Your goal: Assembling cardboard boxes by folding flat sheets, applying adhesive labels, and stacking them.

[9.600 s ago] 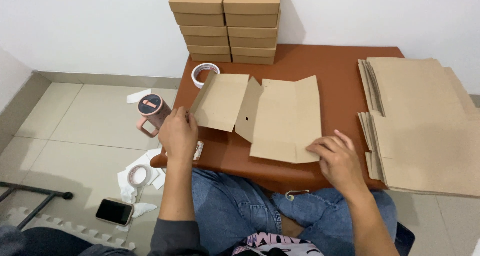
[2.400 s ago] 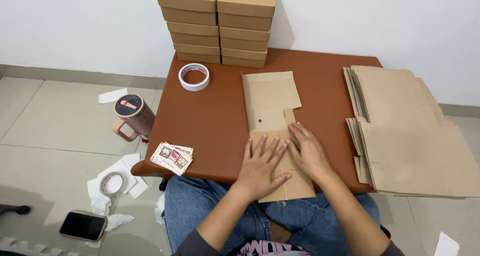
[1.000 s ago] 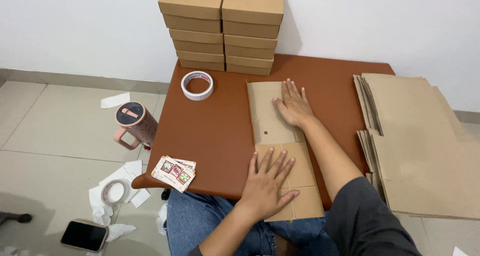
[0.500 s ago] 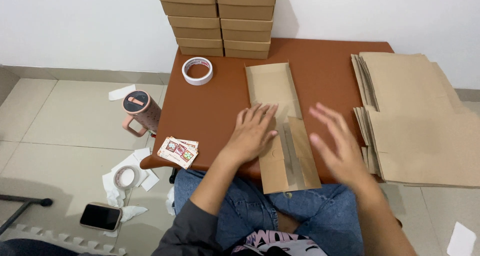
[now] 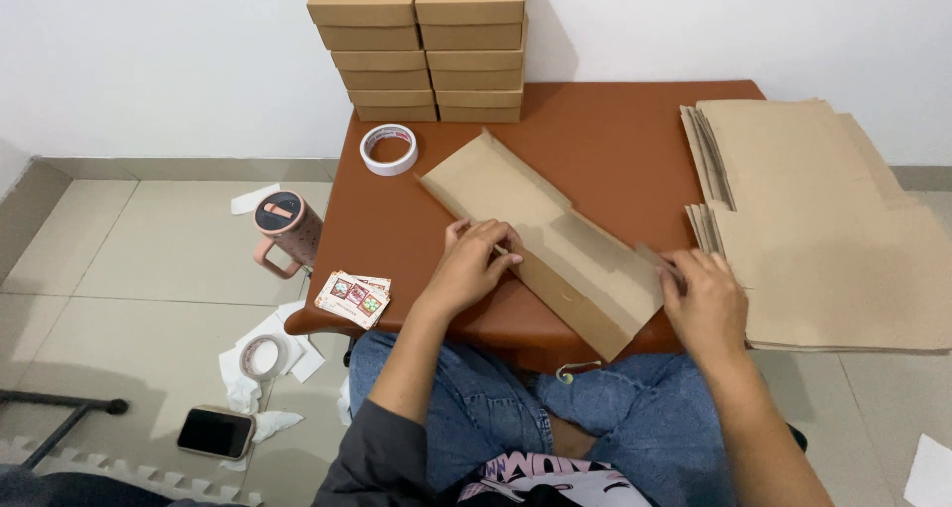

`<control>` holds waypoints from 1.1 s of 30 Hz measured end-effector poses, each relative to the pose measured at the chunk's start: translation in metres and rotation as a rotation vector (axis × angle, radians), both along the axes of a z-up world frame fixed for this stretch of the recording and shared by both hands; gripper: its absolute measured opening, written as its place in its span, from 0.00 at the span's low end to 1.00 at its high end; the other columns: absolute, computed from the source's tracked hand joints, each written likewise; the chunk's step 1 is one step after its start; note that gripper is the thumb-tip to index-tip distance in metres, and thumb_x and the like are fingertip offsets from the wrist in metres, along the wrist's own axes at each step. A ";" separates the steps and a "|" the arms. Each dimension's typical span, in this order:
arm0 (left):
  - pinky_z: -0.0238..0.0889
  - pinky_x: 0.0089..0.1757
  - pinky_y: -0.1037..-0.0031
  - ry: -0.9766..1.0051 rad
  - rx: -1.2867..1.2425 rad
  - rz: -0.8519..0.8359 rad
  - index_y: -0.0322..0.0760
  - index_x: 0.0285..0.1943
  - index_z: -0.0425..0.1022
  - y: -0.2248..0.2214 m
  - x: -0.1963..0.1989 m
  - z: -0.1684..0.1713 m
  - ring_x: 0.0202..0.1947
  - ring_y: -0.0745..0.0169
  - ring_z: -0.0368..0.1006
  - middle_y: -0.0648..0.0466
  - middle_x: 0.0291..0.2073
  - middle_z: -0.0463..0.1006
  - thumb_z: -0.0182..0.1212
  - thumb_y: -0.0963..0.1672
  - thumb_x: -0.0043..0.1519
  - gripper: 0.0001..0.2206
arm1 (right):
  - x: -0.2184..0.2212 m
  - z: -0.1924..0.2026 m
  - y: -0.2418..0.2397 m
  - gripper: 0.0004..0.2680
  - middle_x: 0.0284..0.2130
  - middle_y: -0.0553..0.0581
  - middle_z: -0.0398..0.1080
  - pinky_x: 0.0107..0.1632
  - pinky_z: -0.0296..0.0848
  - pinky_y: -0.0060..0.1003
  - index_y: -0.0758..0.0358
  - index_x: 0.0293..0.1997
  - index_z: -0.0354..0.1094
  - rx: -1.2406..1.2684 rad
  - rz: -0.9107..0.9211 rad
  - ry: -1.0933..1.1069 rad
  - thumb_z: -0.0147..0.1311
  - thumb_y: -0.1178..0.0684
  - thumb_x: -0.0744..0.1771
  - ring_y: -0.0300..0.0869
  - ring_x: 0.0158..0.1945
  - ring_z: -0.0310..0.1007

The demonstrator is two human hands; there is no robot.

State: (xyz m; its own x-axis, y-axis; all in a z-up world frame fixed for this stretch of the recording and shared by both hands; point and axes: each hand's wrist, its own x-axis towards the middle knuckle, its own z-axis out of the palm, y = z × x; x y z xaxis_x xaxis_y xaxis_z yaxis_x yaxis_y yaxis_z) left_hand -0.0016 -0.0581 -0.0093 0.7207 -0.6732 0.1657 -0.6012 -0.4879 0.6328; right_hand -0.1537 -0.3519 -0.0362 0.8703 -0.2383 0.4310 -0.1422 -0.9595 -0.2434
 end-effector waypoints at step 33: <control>0.50 0.58 0.55 -0.658 -0.533 0.035 0.47 0.29 0.74 -0.058 -0.060 -0.053 0.35 0.69 0.73 0.65 0.31 0.78 0.66 0.42 0.62 0.09 | 0.019 0.044 0.049 0.02 0.27 0.53 0.76 0.44 0.67 0.43 0.53 0.35 0.77 0.398 0.287 0.230 0.60 0.55 0.64 0.49 0.38 0.74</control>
State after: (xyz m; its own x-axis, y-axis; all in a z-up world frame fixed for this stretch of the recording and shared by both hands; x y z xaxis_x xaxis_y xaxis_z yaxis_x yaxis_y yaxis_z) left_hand -0.0614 -0.1159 -0.0621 0.3853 -0.3651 0.8475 -0.9176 -0.2492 0.3098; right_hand -0.1350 -0.3026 0.0077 0.9856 -0.0830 0.1471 0.0199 -0.8077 -0.5892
